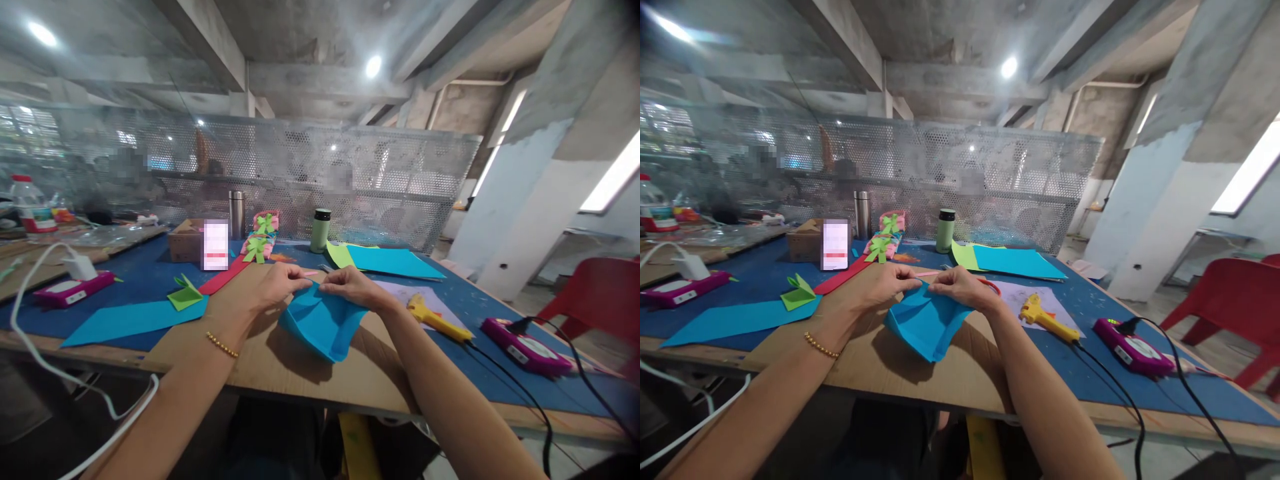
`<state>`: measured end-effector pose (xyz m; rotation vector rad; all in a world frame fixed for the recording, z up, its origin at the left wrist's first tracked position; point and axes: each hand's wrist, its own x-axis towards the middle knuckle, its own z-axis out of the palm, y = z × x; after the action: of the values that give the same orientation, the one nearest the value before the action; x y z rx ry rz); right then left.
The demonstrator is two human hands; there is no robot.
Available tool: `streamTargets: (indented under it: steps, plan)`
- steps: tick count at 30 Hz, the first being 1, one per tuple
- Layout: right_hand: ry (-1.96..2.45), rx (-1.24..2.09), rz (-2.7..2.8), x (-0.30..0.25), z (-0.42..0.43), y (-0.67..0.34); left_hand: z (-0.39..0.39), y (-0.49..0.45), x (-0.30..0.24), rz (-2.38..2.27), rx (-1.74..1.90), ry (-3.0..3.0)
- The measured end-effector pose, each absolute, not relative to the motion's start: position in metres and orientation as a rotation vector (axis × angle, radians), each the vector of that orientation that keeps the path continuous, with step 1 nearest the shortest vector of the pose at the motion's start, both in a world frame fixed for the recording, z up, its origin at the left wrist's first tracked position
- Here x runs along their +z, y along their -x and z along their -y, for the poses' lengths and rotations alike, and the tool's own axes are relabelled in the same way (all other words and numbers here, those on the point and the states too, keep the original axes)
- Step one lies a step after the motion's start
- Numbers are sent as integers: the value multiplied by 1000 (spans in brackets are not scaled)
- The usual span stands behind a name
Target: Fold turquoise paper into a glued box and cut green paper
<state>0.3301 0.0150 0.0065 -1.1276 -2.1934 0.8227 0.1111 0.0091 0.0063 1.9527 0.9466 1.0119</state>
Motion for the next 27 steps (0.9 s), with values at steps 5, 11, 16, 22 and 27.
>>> streamTargets:
  steps: [5, 11, 16, 22, 27]
  plan:
    - [1109, 812, 2085, 5, -14, -333, -18, -109, -1, -950, 1046, -1938]
    - [1133, 906, 2084, 6, -11, -332, -23, -110, -6, -916, 1057, -1941]
    - [1102, 1001, 2130, 3, -16, -334, -19, -109, -1, -929, 1034, -1967]
    - [1084, 974, 2164, 2, -18, -337, -15, -109, 2, -917, 1004, -1952]
    - [1110, 996, 2146, 2, -17, -337, -18, -108, 1, -918, 1007, -2026]
